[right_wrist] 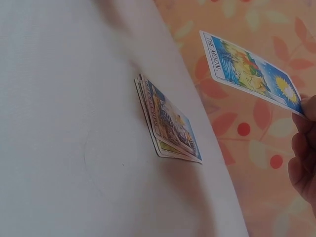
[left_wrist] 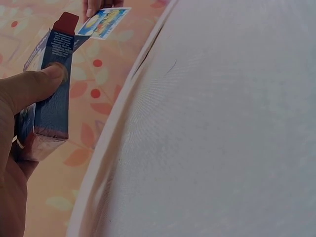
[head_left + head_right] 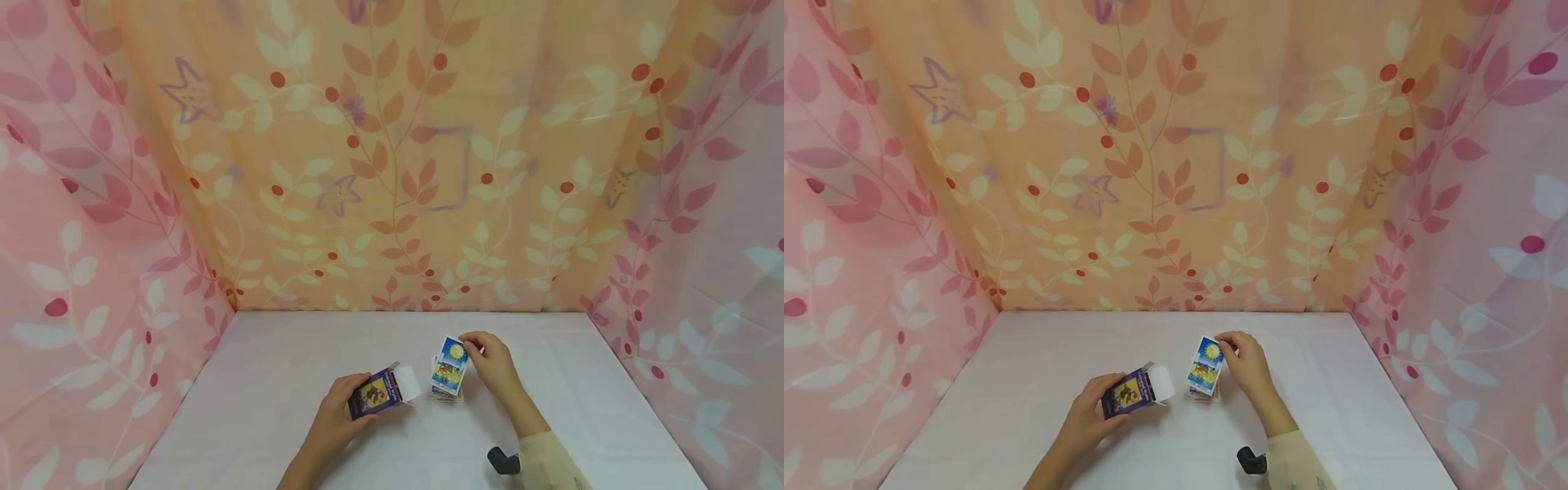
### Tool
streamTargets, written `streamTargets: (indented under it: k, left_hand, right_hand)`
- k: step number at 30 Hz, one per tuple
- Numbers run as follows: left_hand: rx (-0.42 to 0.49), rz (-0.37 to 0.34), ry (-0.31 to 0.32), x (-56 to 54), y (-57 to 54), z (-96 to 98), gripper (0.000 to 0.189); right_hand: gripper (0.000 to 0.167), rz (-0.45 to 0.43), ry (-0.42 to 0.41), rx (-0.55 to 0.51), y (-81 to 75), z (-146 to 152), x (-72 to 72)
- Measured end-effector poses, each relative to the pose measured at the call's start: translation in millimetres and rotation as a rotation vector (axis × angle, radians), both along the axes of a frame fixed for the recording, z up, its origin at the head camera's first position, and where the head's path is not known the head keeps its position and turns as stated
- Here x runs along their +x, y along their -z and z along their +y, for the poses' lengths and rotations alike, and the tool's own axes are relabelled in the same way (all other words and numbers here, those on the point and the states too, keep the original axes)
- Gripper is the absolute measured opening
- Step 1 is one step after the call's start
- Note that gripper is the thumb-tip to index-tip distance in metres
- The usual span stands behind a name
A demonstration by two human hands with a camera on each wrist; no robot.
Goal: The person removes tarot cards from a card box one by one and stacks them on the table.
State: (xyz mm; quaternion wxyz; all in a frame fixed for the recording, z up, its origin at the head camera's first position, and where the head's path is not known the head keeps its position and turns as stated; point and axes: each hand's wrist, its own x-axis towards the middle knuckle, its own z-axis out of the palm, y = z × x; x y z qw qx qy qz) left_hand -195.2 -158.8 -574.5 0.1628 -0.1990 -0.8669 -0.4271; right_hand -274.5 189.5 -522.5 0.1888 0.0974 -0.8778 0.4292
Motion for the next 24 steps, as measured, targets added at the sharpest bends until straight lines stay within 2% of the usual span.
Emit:
streamTargets:
  k: [7, 14, 19, 24]
  left_hand:
    - [0.002, -0.012, -0.011, 0.8, -1.1, 1.7, 0.087]
    - [0.008, -0.035, -0.007, 1.9, -2.1, 2.8, 0.086]
    - [0.007, -0.032, 0.003, 2.2, -0.1, 2.0, 0.085]
    - [-0.013, 0.001, -0.004, 1.1, 0.3, 0.5, 0.087]
  right_hand:
    - [0.012, -0.111, -0.035, 0.000, 3.9, -3, -4.6]
    - [0.012, -0.168, -0.048, 0.015, 10.7, -2, -12.2]
    - [0.012, -0.215, -0.063, 0.046, 16.9, 1, -20.4]
    - [0.012, -0.241, -0.083, 0.025, 21.8, 1, -29.2]
